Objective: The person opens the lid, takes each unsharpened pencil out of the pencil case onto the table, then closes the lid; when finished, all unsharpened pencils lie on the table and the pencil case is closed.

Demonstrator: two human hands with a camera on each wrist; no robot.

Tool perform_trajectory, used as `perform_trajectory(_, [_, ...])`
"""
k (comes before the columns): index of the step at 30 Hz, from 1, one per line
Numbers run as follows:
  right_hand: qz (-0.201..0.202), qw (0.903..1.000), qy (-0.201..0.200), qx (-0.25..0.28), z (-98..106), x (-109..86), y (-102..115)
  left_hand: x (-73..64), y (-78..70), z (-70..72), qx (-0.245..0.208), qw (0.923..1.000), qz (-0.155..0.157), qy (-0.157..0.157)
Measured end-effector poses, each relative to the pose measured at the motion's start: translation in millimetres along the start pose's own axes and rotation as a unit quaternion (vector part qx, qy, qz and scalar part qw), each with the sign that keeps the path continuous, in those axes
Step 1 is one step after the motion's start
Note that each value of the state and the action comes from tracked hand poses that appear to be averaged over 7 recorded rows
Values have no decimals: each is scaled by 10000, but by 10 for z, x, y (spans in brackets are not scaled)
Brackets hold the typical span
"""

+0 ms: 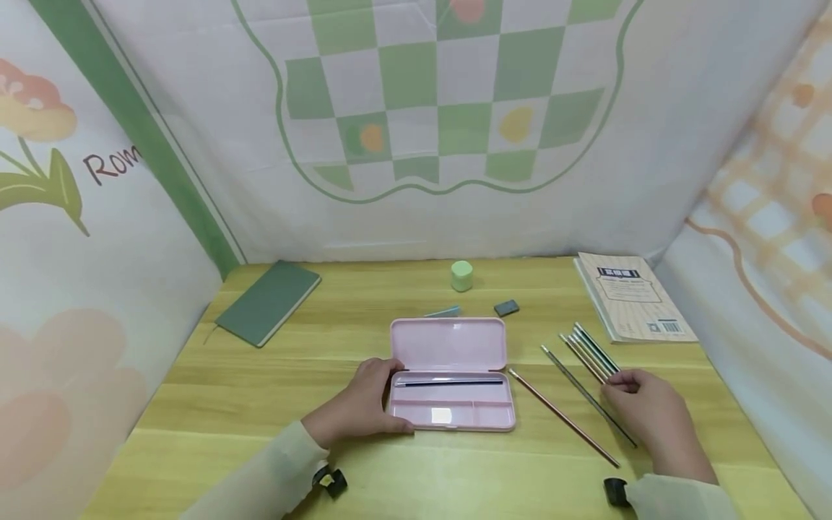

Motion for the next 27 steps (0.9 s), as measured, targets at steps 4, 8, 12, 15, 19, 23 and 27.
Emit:
perform_trajectory(4, [-38,10000,9,11,-4,-12,28,-6,4,-5,-13,10000,34,19])
perform_trajectory(8, [49,9999,-82,37,-13,-58,115,-15,6,-10,-32,10000,48,19])
perform_trajectory(12, [254,9996,-123,48,-73,-122,342,-22,6,-7,-44,10000,59,28])
perform_trajectory(15, [441,9990,40,66,-165,-182,628,-21,8,4,-2,10000,61,13])
perform_trajectory(19, [945,9953,194,132,-360,-231,1018,-5,21,8,10,10000,56,-14])
perform_trajectory(23, [1466,9879,455,205,-586,-269,1331,9,35,-4,-13,10000,32,-7])
perform_trajectory(27, [1781,9804,823,167,-754,-317,1549,12,38,-15,-3,10000,27,18])
Point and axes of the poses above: each hand's wrist, its own x-axis towards the middle knuckle, its own z-axis out of the back of the hand, y = z × x, the point moved 3 cm from there along x, towards the middle knuckle, and after that the axes turned 10 degrees about -z, right-handed, at the moved point
